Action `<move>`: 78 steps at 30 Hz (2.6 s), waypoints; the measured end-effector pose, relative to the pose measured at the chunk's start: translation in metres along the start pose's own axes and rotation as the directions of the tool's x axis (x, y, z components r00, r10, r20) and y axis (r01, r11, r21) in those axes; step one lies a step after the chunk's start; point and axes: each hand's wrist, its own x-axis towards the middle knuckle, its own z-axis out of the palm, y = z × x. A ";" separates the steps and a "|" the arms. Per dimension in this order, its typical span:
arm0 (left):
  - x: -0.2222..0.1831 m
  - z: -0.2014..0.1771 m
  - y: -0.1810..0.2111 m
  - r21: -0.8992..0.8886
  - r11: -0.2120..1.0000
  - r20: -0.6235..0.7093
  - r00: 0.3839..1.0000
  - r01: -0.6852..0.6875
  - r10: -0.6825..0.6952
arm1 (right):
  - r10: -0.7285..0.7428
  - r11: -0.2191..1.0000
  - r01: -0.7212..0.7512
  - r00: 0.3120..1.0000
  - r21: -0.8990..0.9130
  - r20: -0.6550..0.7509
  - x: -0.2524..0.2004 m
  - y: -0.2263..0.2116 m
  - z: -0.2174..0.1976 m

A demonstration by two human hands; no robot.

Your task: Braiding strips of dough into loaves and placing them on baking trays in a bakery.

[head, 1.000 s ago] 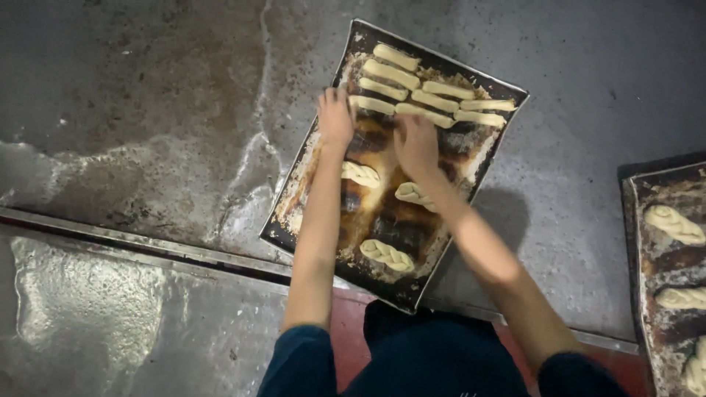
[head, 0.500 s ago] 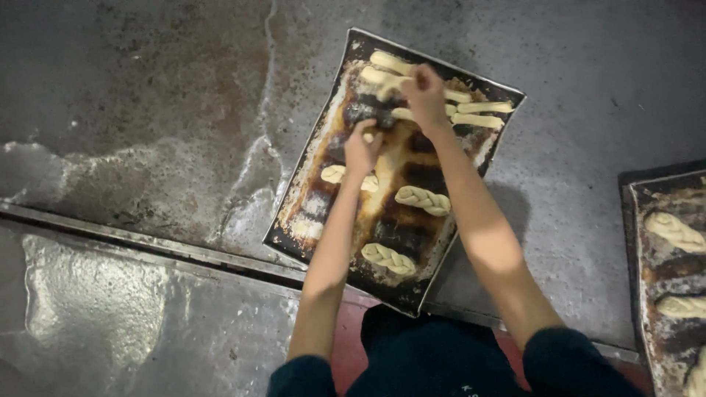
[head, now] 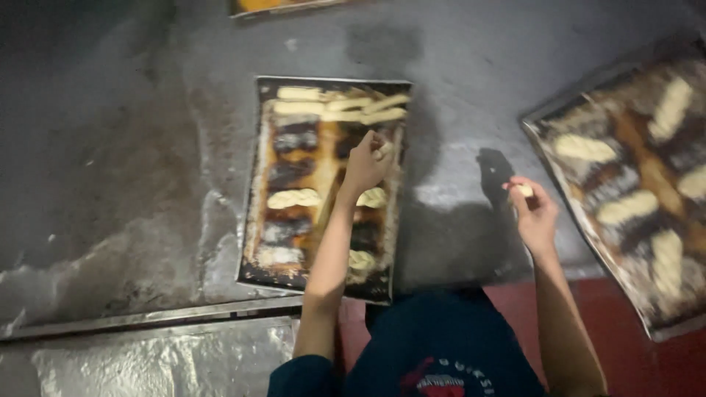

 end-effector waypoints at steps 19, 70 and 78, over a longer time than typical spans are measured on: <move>-0.160 0.191 -0.002 0.227 0.930 -0.112 0.956 0.291 -0.272 | -0.198 0.363 0.312 0.946 -0.878 0.255 -0.063 0.155 0.004; -0.223 0.259 0.011 0.458 0.881 0.273 0.924 0.118 -0.266 | 0.352 0.456 0.204 0.853 -0.866 0.386 -0.001 0.041 0.008; -0.174 0.197 -0.041 0.321 0.942 0.085 0.987 0.101 -0.135 | 0.044 0.581 0.111 0.985 -0.806 0.168 -0.077 0.162 -0.152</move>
